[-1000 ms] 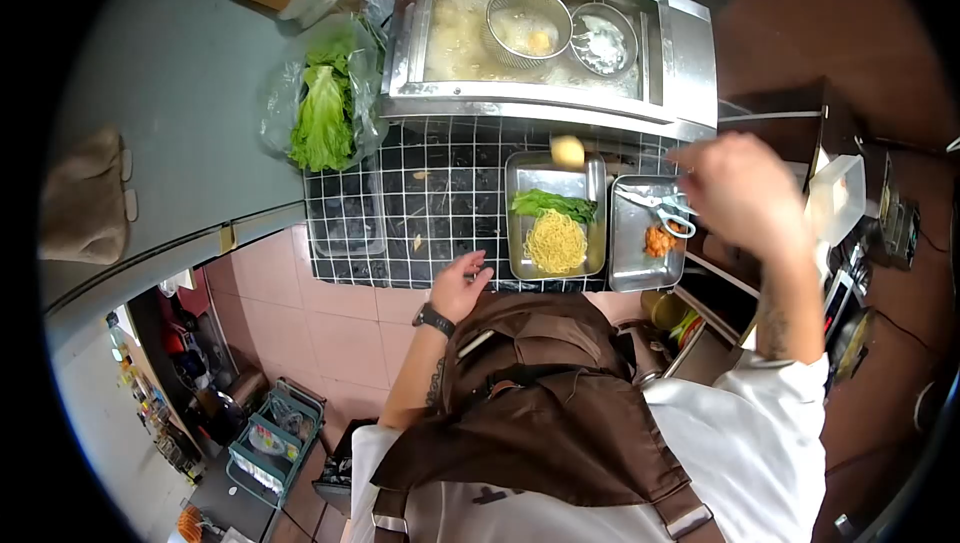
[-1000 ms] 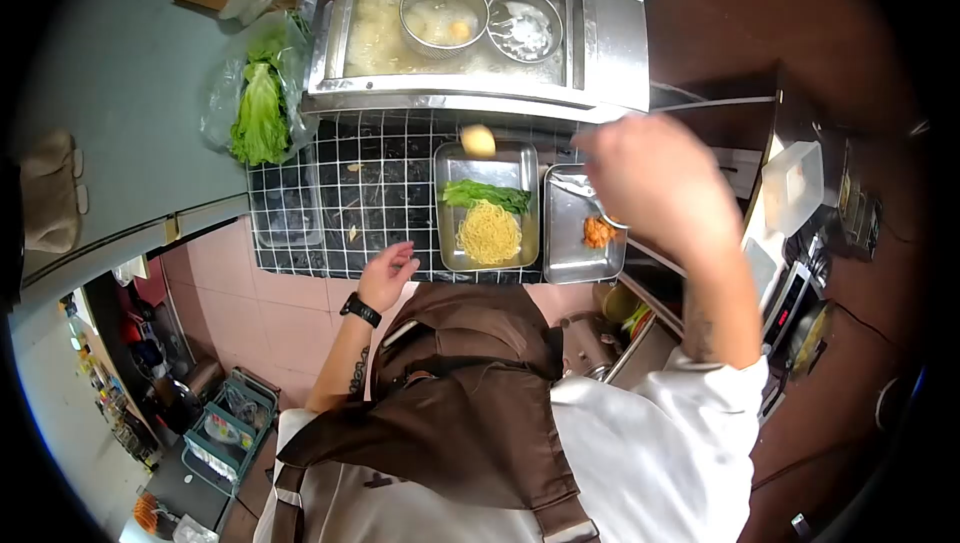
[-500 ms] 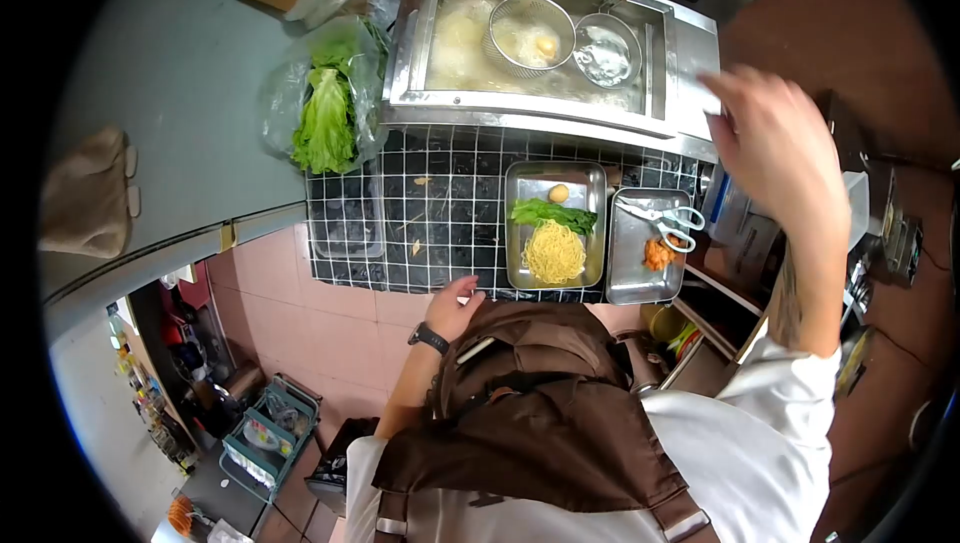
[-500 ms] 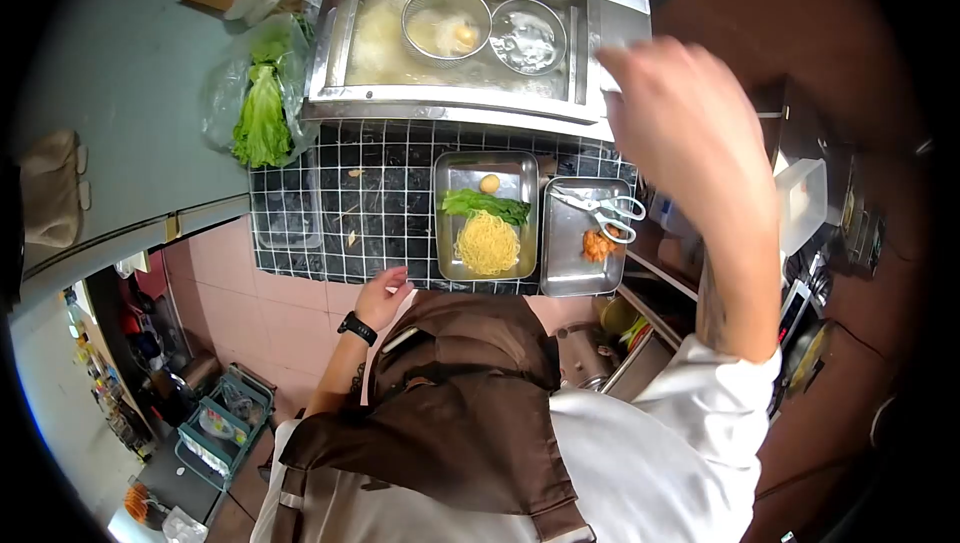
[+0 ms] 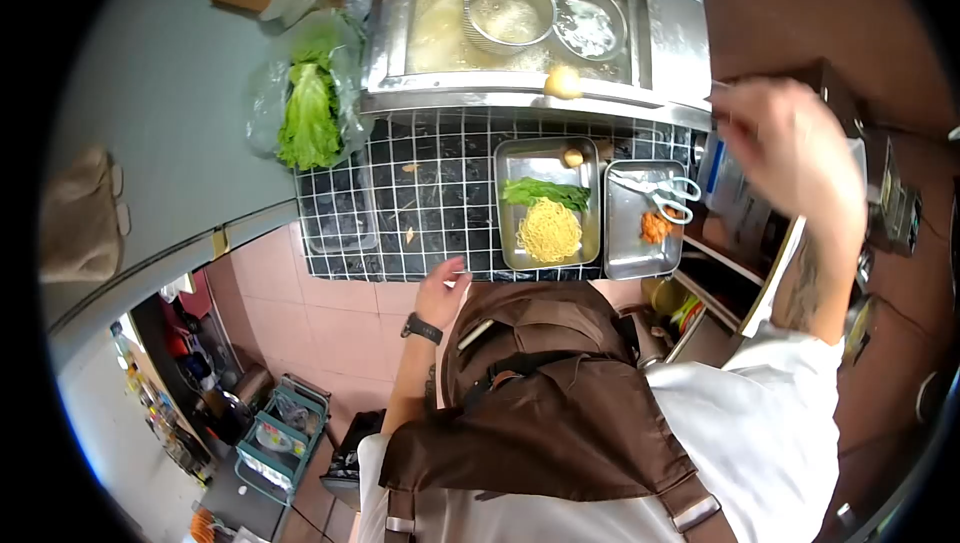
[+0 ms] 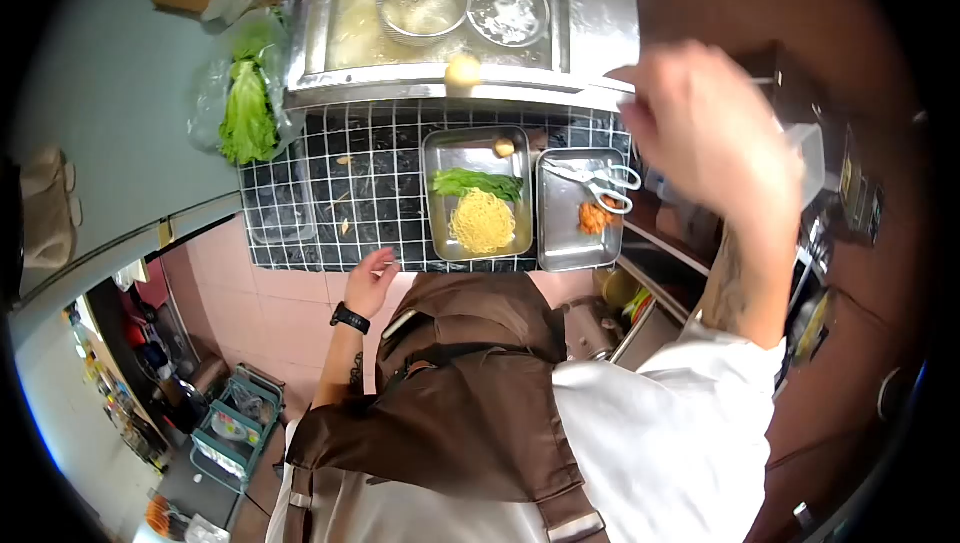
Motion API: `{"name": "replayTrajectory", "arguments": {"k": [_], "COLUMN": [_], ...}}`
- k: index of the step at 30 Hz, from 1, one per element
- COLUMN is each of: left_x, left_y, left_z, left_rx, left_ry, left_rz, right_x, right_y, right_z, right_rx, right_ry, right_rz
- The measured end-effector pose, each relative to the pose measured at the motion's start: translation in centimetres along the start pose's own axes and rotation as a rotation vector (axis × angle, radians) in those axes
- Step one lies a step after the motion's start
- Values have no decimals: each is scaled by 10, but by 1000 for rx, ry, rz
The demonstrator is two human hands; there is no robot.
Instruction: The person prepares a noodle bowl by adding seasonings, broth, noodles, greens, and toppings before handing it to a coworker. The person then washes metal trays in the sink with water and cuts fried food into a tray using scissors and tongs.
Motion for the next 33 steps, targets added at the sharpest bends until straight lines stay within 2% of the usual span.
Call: {"name": "replayTrajectory", "arguments": {"k": [1,3,5,7,8,11,13,14,17,18,21,23,25,26,27,28,29,31,33], "left_x": [-9,-17,-32,-47,-51,-72,-83,-86,-102,-106,-118,-117,-109,-105,-98,-91,-84,-59,-34], "left_y": [2,2,-1,-10,-17,-32,-41,-49,-69,-74,-87,-87,-92,-82,-76,-66,-54,-33,-6], "left_z": [-2,-4,-9,-17,-6,-21,-31,-27,-33,-35,-1,-4,-13,-10,-7,0,7,6,1], "left_rx": [-6,-23,-71,-116,-134,-126,-67,-70,-195,-258,-224,-108,6,10,132,67,4,201,225], "left_ry": [-14,-33,-78,-126,-153,-69,-73,-68,-42,-27,-78,-130,-75,-77,-184,-135,-87,-27,-28], "left_rz": [11,39,60,92,124,160,99,102,151,172,116,105,100,68,2,7,5,-66,-123], "right_x": [20,41,49,59,75,141,193,219,238,232,198,178,144,118,88,57,22,-47,-75], "right_y": [-20,-87,-179,-255,-287,-316,-362,-378,-421,-434,-434,-422,-399,-383,-368,-354,-362,-370,-347], "right_z": [0,0,2,8,17,31,36,42,41,38,30,18,-24,-50,-79,-108,-142,-177,-176], "right_rx": [-71,-121,-84,-140,-159,-558,-750,-732,-683,-655,-561,-545,-516,-606,-699,-878,-1212,-1540,-1791], "right_ry": [15,-99,-144,-172,-185,-426,-582,-684,-791,-761,-705,-623,-516,-608,-695,-693,-731,-649,-646], "right_rz": [5,147,386,330,228,-56,-49,-1,-43,-46,175,60,-33,-142,-251,-503,-422,-451,-219]}}
Point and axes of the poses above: each hand's wrist, its own x-axis away from the middle knuckle, its own y-axis out of the back of the hand, z = x × y, the point moved 3 cm from there along -x, towards the middle knuckle, and after that the axes turned 1 degree about -y, right-handed, at the moved point
